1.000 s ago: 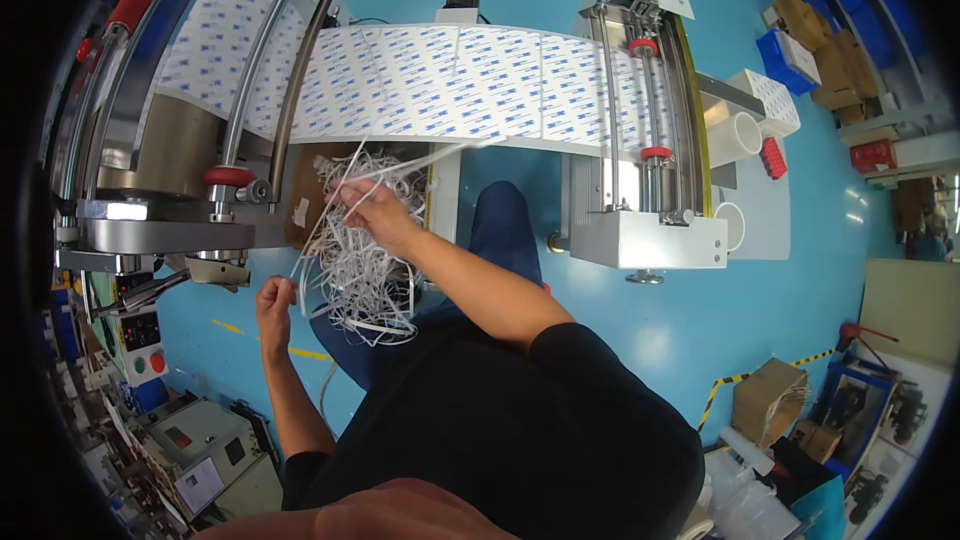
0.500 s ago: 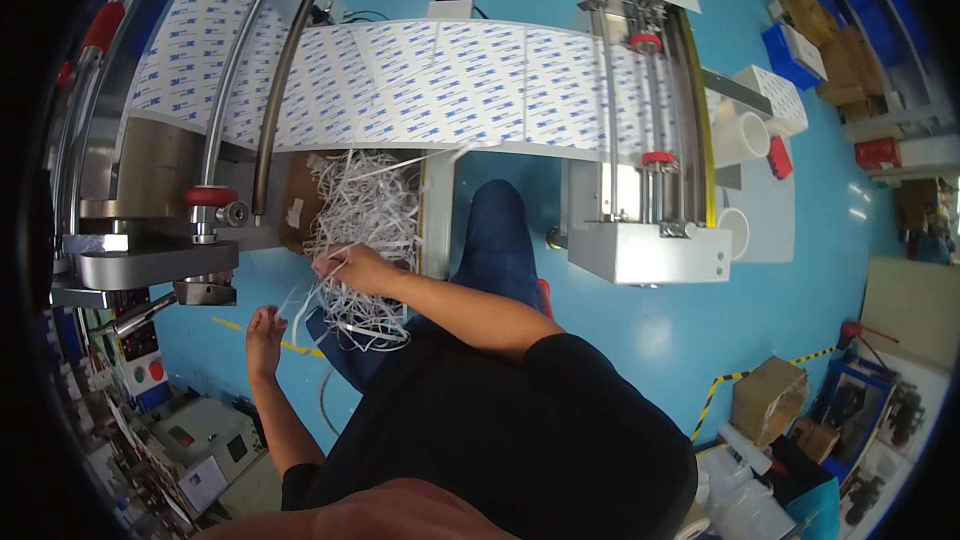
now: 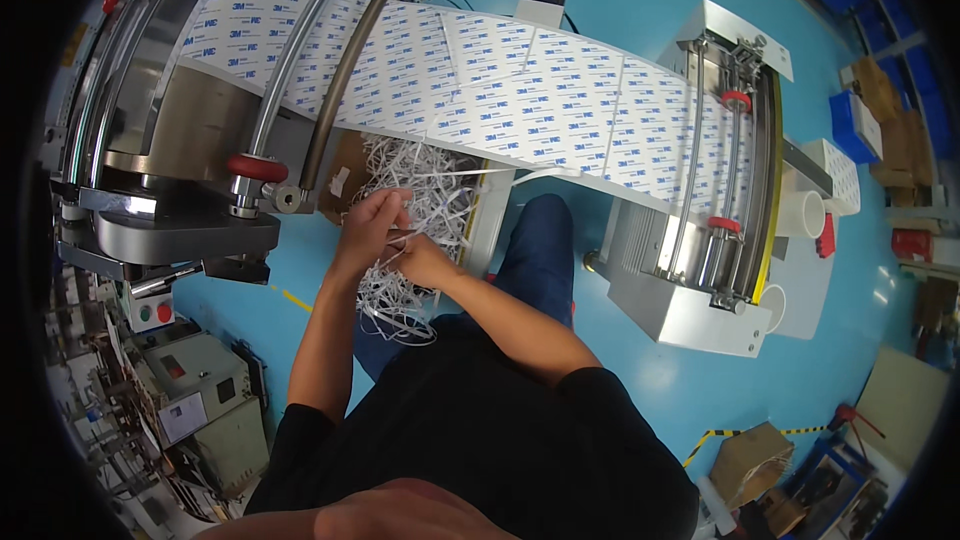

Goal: Operating an industrial machine to process adhesive labels, including clearing waste and replacing rolls.

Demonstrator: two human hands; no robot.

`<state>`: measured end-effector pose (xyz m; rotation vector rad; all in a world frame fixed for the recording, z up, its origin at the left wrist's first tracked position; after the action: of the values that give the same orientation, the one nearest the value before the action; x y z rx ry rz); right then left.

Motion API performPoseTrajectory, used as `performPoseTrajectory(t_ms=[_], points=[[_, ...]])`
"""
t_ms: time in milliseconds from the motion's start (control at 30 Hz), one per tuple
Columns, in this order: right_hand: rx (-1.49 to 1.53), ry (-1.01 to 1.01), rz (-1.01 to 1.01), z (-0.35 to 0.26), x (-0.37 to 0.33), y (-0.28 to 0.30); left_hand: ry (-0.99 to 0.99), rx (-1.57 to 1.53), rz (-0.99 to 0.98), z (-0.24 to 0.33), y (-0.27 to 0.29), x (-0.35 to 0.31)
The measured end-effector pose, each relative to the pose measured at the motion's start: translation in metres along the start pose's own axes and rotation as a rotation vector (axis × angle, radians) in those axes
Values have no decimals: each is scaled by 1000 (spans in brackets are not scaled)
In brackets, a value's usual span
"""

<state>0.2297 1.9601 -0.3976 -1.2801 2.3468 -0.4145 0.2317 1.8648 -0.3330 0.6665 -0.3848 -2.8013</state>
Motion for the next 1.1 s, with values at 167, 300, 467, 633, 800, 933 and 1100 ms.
performPoseTrajectory(t_ms=[167,300,467,633,800,933,1100], points=[[275,84,41,17,12,29,44,-151,47,-2,9,-1],[293,15,176,27,15,63,-79,-67,164,2,18,-2],[308,44,254,16,13,81,-151,9,184,13,16,-10],[248,99,251,13,18,84,-282,122,269,21,23,-17],[246,90,224,8,47,52,-218,253,237,-8,68,-11],[328,140,142,30,72,55,-237,333,243,-42,84,-7],[466,127,81,3,68,29,9,124,144,-100,107,-30]])
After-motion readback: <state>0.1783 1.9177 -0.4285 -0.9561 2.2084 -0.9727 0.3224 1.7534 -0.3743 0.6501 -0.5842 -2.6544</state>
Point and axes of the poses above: each hand's wrist, its own x-axis towards the middle knuckle, its own y-axis out of the back of the hand, z = x × y, the point moved 3 cm from there along x, towards the middle knuckle, and after that the axes turned 8 degrees about x, right-handed, at the moved point
